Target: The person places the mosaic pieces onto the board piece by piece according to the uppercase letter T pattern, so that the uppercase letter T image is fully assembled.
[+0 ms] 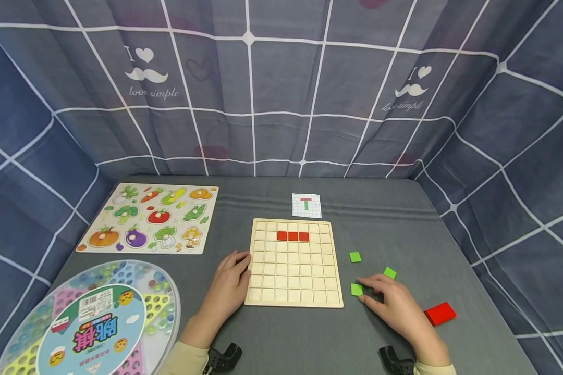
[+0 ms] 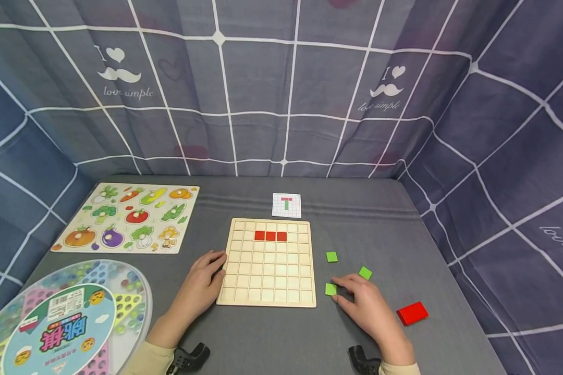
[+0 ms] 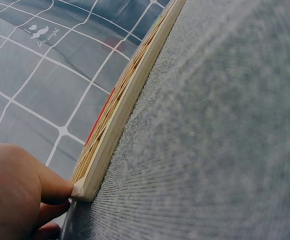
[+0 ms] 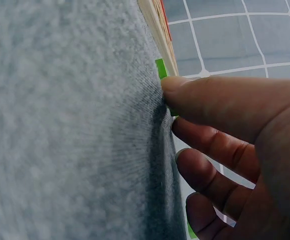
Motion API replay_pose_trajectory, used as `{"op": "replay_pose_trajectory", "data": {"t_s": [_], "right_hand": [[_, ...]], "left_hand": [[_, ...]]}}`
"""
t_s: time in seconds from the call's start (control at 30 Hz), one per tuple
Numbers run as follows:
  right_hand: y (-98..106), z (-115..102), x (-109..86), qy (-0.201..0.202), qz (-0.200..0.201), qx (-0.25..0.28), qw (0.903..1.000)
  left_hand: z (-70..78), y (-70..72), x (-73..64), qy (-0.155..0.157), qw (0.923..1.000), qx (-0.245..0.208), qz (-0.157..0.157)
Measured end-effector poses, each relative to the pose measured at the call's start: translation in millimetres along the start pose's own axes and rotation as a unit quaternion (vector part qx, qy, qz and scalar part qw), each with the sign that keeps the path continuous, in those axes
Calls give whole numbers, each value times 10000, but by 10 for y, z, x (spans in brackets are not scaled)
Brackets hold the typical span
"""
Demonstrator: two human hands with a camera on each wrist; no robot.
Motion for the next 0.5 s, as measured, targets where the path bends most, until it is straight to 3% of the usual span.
{"op": "replay_pose_trajectory", "data": {"t_s": [0.5], "right_hand": [[-11, -2, 66, 537, 3, -144, 9985]], "left_hand": [[-6, -3, -2, -29, 10000, 37, 13]]}}
Point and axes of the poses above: each hand's wrist, its own x-axis towards the middle knuckle, its own y-axis out of the back of the hand, z = x × y, the point moved 3 cm from there along x, towards the middle knuckle, and after that the axes turned 4 degrees about x, right-handed, at the moved point
